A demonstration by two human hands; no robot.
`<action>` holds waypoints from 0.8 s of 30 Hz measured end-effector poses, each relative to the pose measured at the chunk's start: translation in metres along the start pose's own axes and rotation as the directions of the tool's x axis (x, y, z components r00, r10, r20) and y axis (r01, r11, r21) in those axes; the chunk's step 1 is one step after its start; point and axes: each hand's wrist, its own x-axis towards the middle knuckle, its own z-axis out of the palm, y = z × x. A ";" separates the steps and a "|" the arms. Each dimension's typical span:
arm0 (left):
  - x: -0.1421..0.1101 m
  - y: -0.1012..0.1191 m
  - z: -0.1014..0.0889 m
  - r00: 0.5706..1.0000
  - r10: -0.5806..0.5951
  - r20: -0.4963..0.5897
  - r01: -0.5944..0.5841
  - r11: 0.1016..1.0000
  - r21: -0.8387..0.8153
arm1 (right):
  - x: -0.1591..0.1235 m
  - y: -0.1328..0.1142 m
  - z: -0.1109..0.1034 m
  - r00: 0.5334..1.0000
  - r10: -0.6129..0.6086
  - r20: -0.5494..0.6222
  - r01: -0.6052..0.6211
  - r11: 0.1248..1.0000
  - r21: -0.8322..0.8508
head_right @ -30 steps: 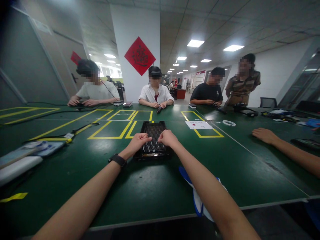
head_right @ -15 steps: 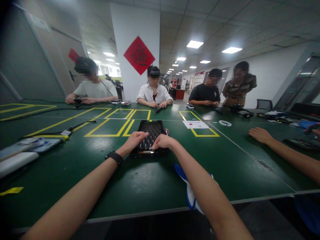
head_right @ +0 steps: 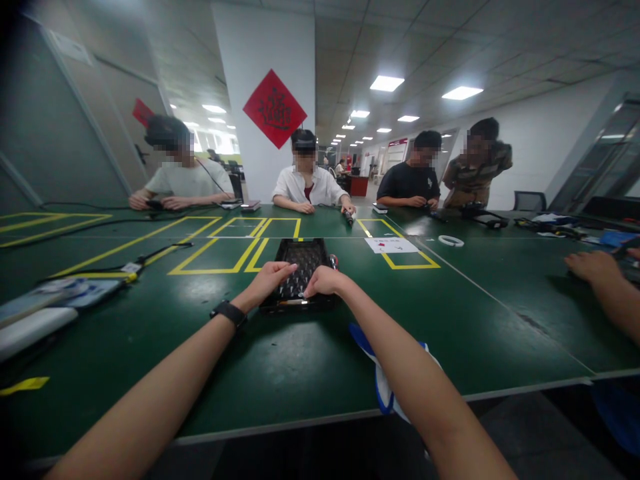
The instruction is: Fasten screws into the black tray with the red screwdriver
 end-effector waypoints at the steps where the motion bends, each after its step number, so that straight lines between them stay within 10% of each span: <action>1: 0.000 0.000 0.000 1.000 0.003 0.003 -0.003 1.000 0.002 | 0.000 0.000 0.000 1.000 0.001 -0.005 -0.001 1.000 -0.001; 11: 0.000 -0.002 -0.001 1.000 0.022 0.013 -0.022 1.000 0.021 | 0.001 0.002 -0.003 0.997 -0.021 -0.076 0.021 1.000 -0.006; 17: -0.001 0.006 -0.001 0.992 0.120 0.038 -0.124 0.982 0.139 | 0.006 0.015 -0.018 0.905 0.179 -0.385 -0.252 0.957 -0.146; 24: -0.004 0.017 0.004 0.951 0.228 0.209 -0.294 0.877 0.380 | 0.001 0.041 -0.026 0.870 0.346 -0.351 -0.436 0.872 -0.220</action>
